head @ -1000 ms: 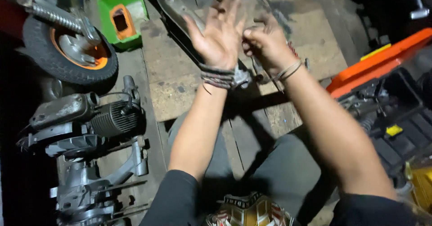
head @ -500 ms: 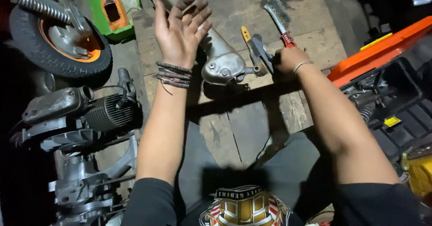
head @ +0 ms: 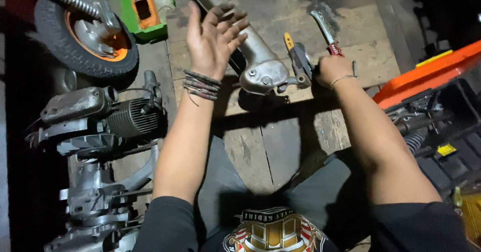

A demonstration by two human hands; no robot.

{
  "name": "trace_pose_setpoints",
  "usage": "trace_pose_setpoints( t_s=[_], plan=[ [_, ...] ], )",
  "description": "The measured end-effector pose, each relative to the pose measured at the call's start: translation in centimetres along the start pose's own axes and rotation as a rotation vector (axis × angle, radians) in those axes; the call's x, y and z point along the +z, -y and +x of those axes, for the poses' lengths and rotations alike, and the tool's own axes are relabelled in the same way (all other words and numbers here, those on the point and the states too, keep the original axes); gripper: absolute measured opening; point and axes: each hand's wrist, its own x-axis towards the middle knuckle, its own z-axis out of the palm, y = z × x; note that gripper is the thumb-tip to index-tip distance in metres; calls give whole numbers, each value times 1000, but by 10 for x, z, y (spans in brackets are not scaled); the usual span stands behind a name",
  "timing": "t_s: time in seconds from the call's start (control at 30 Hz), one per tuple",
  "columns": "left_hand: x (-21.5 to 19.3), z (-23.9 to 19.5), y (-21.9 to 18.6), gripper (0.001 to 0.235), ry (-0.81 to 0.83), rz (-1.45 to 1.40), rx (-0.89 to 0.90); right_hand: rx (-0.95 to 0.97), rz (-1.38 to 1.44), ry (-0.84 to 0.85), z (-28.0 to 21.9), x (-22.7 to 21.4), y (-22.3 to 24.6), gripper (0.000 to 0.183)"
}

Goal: Scraping and cleaning residue from a metal motorcycle engine component using a hand scraper and wire brush.

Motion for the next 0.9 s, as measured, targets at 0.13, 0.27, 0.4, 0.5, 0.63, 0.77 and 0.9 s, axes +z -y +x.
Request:
trace_pose_setpoints(
  t_s=[0.13,0.27,0.4,0.5,0.63,0.77,0.9],
  plan=[
    [2,-4,-4,76,4,-36,-37,118,39,-22,14,10,-9,41],
    [-5,-4,-5,74,2,-3,-29,238,255,8,11,2,-20,34],
    [-2,-3,-11,76,-14,141,-19,246,291,-67,4,-17,-48,46],
    [-20,9,2,78,44,389,0,212,369,-133,-18,-45,-51,66],
    [-50,11,25,25,392,1126,395,87,611,-71,-89,-104,-20,27],
    [-46,-11,16,23,571,1466,263,-140,627,-109,-148,-148,21,32],
    [-44,-9,13,19,546,1495,161,-253,417,-97,-173,-156,46,53]
  ],
)
